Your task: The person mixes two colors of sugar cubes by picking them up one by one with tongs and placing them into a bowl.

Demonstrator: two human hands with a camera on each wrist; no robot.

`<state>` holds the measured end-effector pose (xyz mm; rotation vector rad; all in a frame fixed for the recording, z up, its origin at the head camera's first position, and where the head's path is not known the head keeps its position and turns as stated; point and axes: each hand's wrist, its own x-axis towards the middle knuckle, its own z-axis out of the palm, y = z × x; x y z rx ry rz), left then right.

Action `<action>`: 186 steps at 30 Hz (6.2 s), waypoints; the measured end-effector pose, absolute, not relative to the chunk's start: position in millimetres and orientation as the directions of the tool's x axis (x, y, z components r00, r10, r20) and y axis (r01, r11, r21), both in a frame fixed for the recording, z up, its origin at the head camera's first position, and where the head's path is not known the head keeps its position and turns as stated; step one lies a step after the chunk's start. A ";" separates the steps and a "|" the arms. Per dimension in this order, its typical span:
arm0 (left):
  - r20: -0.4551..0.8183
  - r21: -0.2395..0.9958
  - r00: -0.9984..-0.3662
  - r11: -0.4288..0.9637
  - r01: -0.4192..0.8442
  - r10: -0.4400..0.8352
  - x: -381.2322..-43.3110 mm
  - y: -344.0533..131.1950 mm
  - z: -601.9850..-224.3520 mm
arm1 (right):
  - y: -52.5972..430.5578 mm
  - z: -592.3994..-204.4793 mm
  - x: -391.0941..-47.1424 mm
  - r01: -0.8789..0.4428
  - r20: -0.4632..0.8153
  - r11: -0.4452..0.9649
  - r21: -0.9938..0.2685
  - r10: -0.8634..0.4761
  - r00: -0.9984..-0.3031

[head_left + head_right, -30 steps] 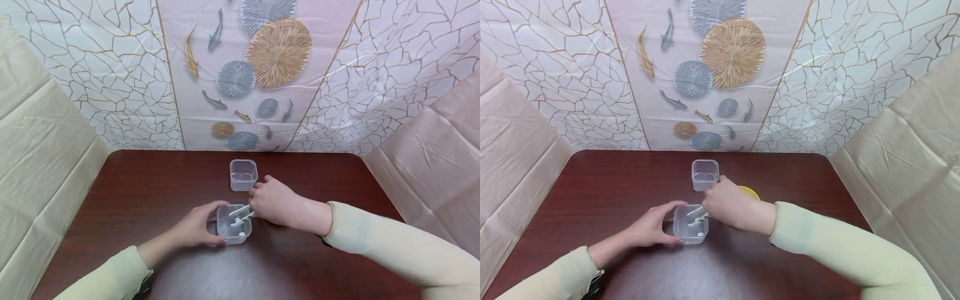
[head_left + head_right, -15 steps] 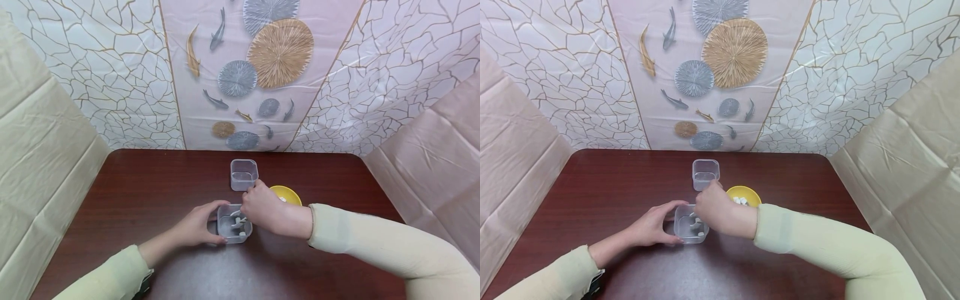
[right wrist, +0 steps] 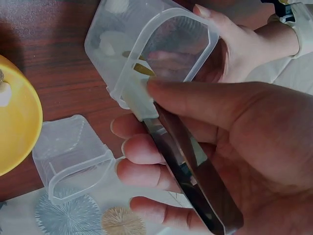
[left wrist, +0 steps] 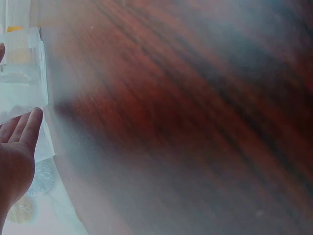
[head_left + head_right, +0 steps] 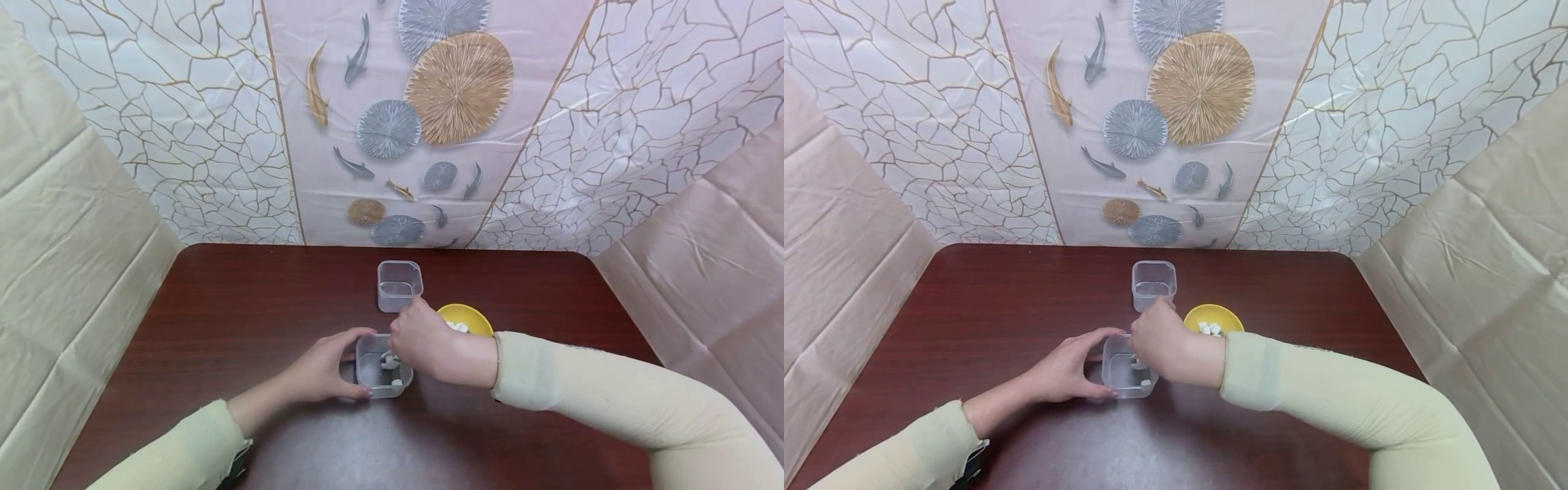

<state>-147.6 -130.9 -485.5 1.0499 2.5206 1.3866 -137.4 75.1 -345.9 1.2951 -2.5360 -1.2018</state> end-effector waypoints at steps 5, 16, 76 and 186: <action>0.233 0.761 -0.769 0.381 0.526 0.596 -147.3 -130.7 -484.5 | 79.1 -346.6 -138.2 -0.686 -0.288 0.320 0.653 -0.733 -0.616; 0.217 0.744 -0.780 0.418 0.521 0.586 -146.0 -130.4 -479.6 | 98.0 -335.7 -139.9 -0.729 -0.161 0.318 0.606 -0.849 -0.504; 0.162 0.842 -0.791 0.335 0.422 0.590 -144.4 -128.7 -480.7 | 250.7 -328.0 -158.5 -0.579 0.005 0.675 0.458 -0.653 -0.757; 0.245 0.733 -0.766 0.404 0.548 0.595 -146.8 -130.1 -482.3 | 83.2 -342.8 -144.3 -0.702 -0.302 0.213 0.679 -0.792 -0.531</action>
